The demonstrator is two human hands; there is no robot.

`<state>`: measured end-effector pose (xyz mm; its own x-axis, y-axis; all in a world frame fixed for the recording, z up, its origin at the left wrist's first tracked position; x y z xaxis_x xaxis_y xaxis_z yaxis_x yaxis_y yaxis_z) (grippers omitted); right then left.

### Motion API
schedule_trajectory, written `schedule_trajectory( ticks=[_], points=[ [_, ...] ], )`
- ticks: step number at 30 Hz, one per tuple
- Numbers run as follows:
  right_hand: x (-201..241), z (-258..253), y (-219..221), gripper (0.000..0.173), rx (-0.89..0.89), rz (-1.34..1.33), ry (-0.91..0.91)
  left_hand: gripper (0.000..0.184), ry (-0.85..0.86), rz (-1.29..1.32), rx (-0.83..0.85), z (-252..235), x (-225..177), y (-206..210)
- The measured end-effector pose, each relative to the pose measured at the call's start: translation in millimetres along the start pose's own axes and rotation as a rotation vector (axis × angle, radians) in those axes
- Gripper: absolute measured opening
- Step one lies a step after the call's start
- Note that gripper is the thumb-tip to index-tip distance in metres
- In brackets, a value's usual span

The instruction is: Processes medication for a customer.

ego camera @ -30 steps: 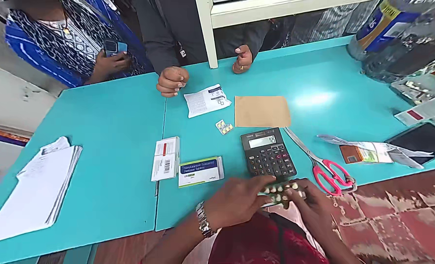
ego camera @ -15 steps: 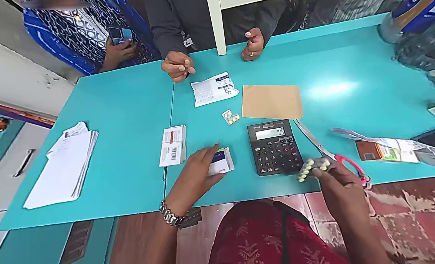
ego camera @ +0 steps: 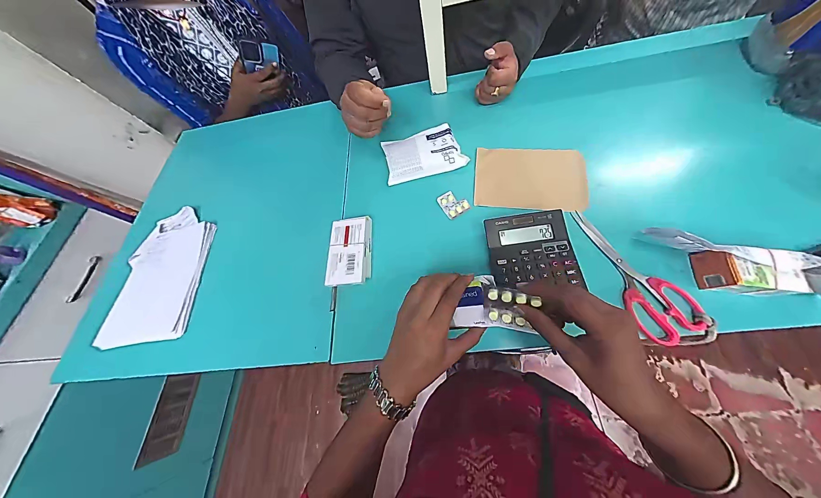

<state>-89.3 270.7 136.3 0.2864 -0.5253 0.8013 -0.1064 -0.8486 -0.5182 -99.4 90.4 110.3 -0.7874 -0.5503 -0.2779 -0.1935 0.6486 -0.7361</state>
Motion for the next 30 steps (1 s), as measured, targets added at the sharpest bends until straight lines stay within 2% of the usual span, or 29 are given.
schedule_trajectory(
  ticks=[6,13,16,18,21,23,25,28,30],
  points=[
    [9.3,9.7,-9.4,0.022,-0.13,0.069,-0.054,0.055,0.044,-0.038,-0.025,4.5,-3.7,-6.8],
    [22.7,10.7,7.6,0.022,0.041,0.257,-0.146,0.049,0.16,-0.079,-0.013,7.5,-18.8,-4.1],
    [24.6,6.8,14.9,0.023,0.103,0.247,-0.112,0.048,0.193,-0.053,-0.025,7.3,-28.2,-2.8],
    [26.8,7.7,17.8,0.023,-0.006,0.212,-0.079,0.053,0.17,-0.026,-0.076,7.1,-28.3,-7.3],
    [27.5,16.2,13.2,0.031,-0.232,0.13,-0.146,0.056,0.113,-0.03,-0.153,5.1,-28.8,-14.8],
    [22.0,20.8,12.2,0.036,-0.262,0.014,-0.149,0.057,0.078,-0.03,-0.195,5.6,-30.0,-16.5],
    [15.6,24.7,24.7,0.048,-0.153,-0.042,-0.122,0.06,0.04,0.0,-0.221,7.5,-27.9,-15.0],
    [14.3,25.5,58.6,0.078,0.062,0.082,-0.132,0.06,0.016,0.011,-0.232,6.7,-27.0,-14.4],
    [14.5,23.7,63.8,0.082,0.137,-0.011,-0.094,0.06,0.002,-0.012,-0.241,5.0,-28.0,-17.0]
  ],
)
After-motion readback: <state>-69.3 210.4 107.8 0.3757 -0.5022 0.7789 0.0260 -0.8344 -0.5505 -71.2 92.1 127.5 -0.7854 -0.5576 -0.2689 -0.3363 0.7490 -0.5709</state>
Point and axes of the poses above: each hand's wrist, its own z-axis away from the middle knuckle, its own y-axis out of the palm, x = y × z, the point moved 9 cm from there along -z, towards the middle knuckle, and after that the axes turned 14 degrees about y, right-handed, at the moved point
